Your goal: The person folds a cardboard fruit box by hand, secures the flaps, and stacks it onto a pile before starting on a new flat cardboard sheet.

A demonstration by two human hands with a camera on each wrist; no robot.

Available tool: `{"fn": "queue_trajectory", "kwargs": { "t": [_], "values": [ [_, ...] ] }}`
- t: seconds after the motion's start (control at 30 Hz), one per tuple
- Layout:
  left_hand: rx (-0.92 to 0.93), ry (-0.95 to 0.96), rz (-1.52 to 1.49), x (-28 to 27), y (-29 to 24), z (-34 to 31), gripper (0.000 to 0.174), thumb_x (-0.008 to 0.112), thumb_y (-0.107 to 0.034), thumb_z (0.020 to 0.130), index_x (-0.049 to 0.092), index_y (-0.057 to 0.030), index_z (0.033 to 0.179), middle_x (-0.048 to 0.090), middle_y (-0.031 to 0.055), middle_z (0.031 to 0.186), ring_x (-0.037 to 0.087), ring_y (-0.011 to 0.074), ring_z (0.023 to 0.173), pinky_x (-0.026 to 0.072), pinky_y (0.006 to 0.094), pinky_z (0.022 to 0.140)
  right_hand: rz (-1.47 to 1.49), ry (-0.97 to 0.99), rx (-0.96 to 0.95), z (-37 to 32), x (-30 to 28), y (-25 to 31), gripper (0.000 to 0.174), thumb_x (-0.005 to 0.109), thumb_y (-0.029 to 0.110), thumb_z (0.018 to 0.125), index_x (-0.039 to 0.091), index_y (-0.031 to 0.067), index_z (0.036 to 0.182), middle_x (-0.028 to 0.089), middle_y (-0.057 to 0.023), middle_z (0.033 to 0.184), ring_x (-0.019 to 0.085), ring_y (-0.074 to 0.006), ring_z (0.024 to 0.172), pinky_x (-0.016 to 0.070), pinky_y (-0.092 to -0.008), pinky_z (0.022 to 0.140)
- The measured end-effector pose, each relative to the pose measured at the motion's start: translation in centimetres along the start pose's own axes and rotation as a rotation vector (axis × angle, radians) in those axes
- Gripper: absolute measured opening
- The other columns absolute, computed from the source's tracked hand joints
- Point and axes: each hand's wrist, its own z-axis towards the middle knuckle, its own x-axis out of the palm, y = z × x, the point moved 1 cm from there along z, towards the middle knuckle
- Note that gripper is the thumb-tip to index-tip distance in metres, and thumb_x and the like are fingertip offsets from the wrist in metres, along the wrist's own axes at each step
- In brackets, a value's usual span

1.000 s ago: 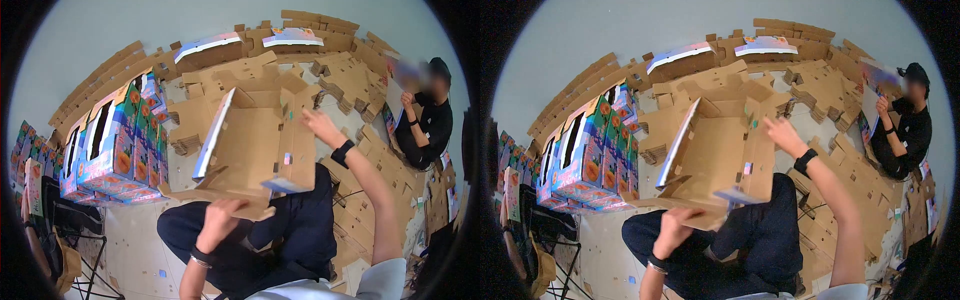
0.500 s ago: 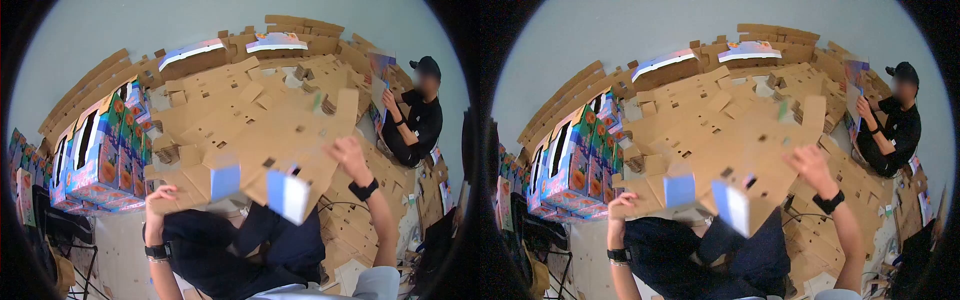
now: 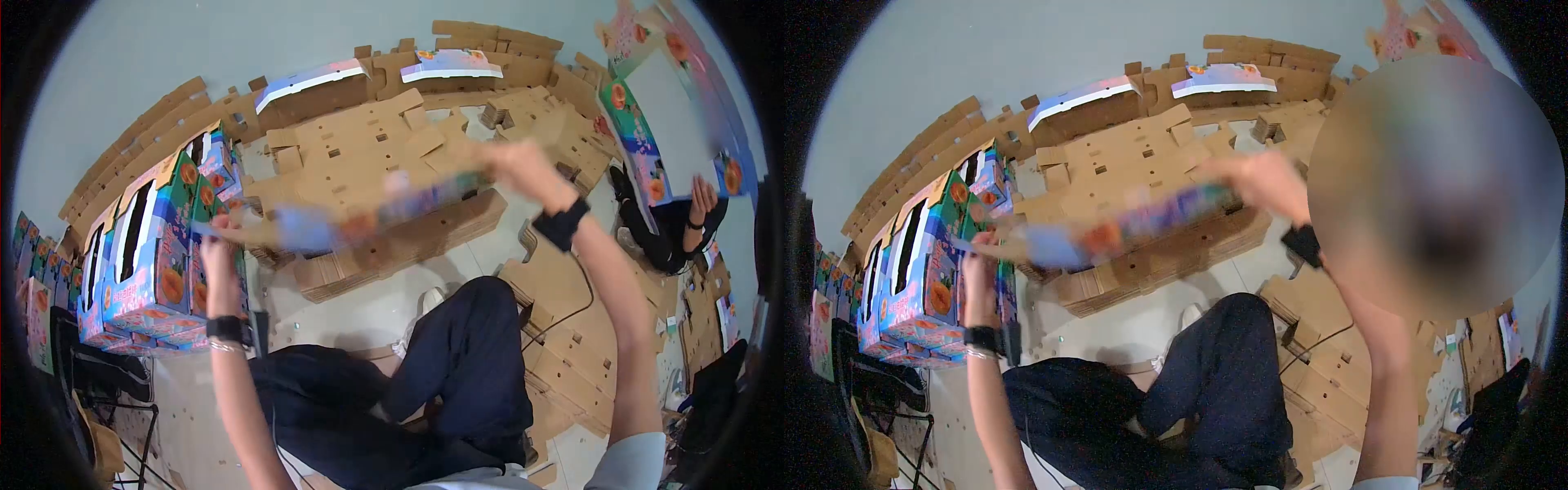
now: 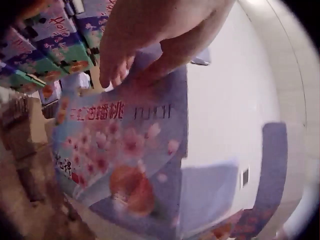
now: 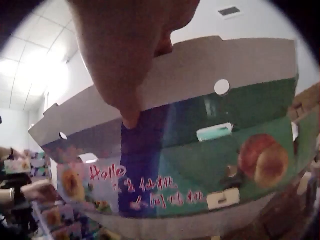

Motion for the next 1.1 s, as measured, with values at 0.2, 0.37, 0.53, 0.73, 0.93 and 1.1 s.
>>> {"fn": "queue_trajectory", "kwargs": {
  "t": [0.2, 0.37, 0.53, 0.73, 0.93, 1.1],
  "values": [
    [-0.011, -0.077, -0.24, -0.2, -5.1, -2.0, 0.052, 0.051, -0.011, 0.093, 0.034, 0.0017, 0.14, 0.054, 0.0218, 0.13, 0.057, 0.0292, 0.119, 0.0466, 0.0344, 0.1, -0.631, -0.591, 0.136, 13.3, -10.7, -5.4, 0.037, 0.067, 0.021, 0.081, 0.065, 0.0327, 0.116, 0.069, -0.0078, 0.087, 0.067, -0.0272, 0.068, 0.0537, -0.0355, 0.056],
    [-0.162, 0.101, -0.052, -0.4, -0.6, -6.4, 0.039, 0.05, -0.017, 0.095, 0.05, 0.0034, 0.127, 0.064, 0.0175, 0.115, 0.066, 0.0239, 0.098, 0.0541, 0.0298, 0.086, -0.402, -0.751, 0.168, 15.1, -15.1, 1.9, 0.033, 0.067, 0.008, 0.081, 0.066, 0.0096, 0.114, 0.067, -0.0184, 0.095, 0.068, -0.0293, 0.08, 0.0531, -0.0407, 0.07],
    [-0.552, 0.249, -0.03, -1.7, 5.0, -9.2, 0.037, 0.044, -0.024, 0.097, 0.057, 0.0015, 0.121, 0.067, 0.0161, 0.108, 0.068, 0.0198, 0.091, 0.0533, 0.0287, 0.082, -0.441, -0.692, -0.183, 11.5, -4.3, 1.3, 0.046, 0.057, 0.003, 0.082, 0.064, 0.0292, 0.119, 0.069, 0.0022, 0.105, 0.068, -0.0204, 0.087, 0.0557, -0.031, 0.063],
    [-0.41, 0.319, 0.207, -0.2, 4.7, -9.6, 0.045, 0.039, -0.035, 0.1, 0.059, -0.0001, 0.121, 0.068, 0.0138, 0.108, 0.067, 0.0194, 0.093, 0.047, 0.0269, 0.084, -0.044, 0.375, 0.099, 0.7, 20.7, 4.3, 0.056, 0.056, 0.001, 0.076, 0.055, 0.0201, 0.129, 0.063, -0.0071, 0.103, 0.067, -0.0293, 0.082, 0.0556, -0.0416, 0.067],
    [-0.462, 0.413, 0.302, 0.4, 7.1, -9.7, 0.043, 0.04, -0.033, 0.1, 0.061, -0.0017, 0.119, 0.07, 0.0111, 0.104, 0.066, 0.0163, 0.09, 0.0447, 0.0265, 0.081, -0.212, 0.518, 0.154, -3.6, 29.2, 7.4, 0.08, 0.065, 0.008, 0.075, 0.032, 0.021, 0.147, 0.045, -0.0109, 0.134, 0.052, -0.0321, 0.115, 0.0507, -0.0421, 0.087],
    [-0.137, 0.41, 0.99, 1.9, 8.1, -8.3, 0.052, 0.067, -0.021, 0.084, 0.052, -0.0025, 0.13, 0.057, 0.0155, 0.125, 0.052, 0.0296, 0.118, 0.0429, 0.0409, 0.092, -0.048, 0.518, 0.09, -4.0, 29.3, 4.5, 0.093, 0.072, 0.008, 0.071, 0.025, 0.023, 0.15, 0.041, -0.0102, 0.139, 0.043, -0.0321, 0.125, 0.0405, -0.0479, 0.101]
  ]
}}
